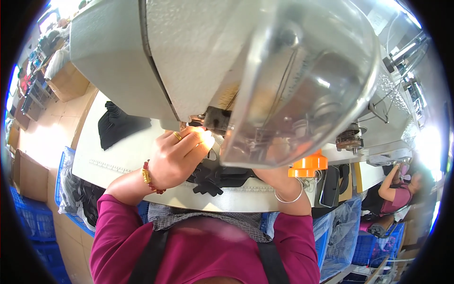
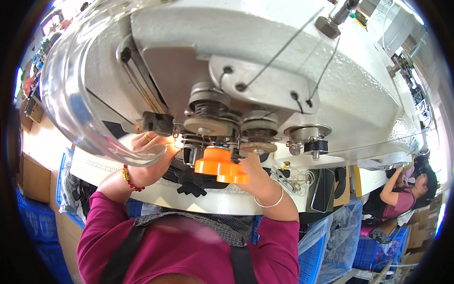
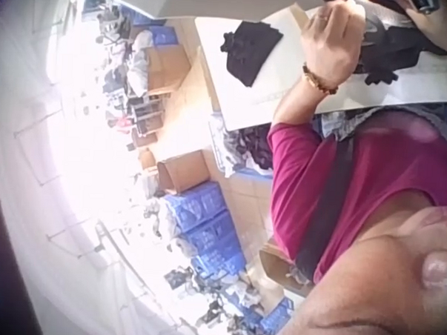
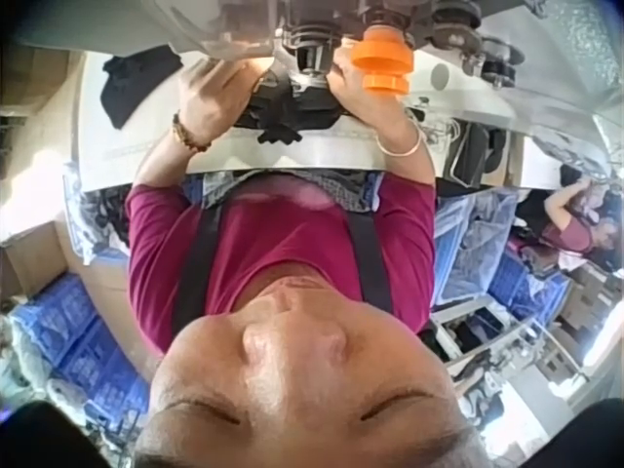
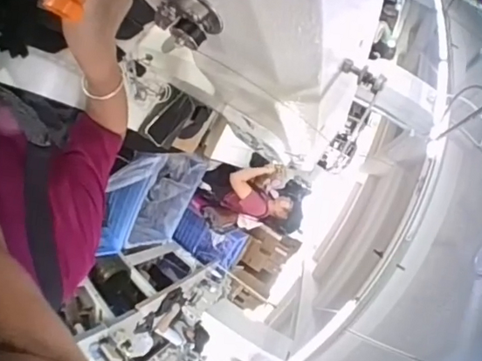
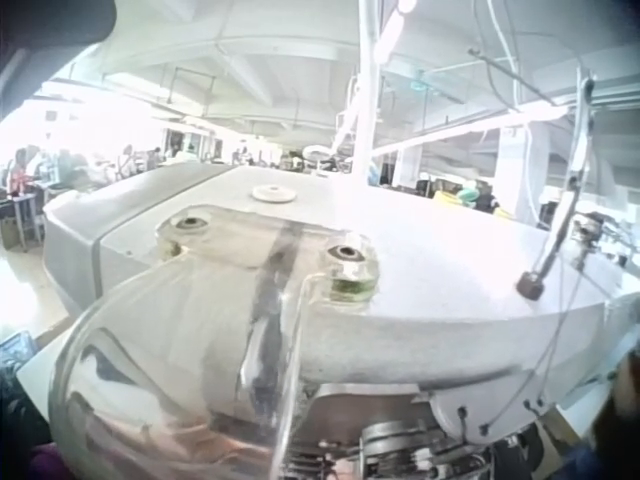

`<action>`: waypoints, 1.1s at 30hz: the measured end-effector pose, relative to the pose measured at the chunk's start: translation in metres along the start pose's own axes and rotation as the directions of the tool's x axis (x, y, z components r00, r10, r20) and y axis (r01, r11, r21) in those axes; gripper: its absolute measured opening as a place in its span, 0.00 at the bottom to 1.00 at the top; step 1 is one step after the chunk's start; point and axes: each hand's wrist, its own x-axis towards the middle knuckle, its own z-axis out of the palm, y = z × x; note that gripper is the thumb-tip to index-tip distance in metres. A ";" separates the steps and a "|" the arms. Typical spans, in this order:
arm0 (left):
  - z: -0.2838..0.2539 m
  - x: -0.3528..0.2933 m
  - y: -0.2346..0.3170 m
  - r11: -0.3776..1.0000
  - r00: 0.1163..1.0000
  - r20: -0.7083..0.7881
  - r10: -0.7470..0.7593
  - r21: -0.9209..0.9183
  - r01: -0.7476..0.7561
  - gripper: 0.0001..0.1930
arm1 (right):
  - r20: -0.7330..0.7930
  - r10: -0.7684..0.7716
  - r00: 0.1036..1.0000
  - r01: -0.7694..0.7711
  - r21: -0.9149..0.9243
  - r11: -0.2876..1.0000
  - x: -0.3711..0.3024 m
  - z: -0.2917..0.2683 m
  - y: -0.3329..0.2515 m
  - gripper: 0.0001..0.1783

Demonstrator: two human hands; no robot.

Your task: Stitching black fabric shoe components using an industrial sewing machine.

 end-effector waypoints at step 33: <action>0.001 -0.010 0.015 0.999 0.999 -0.019 -0.039 -0.027 0.039 0.15 | 0.023 -0.257 0.966 0.224 -0.565 0.794 0.012 -0.009 -0.030 0.10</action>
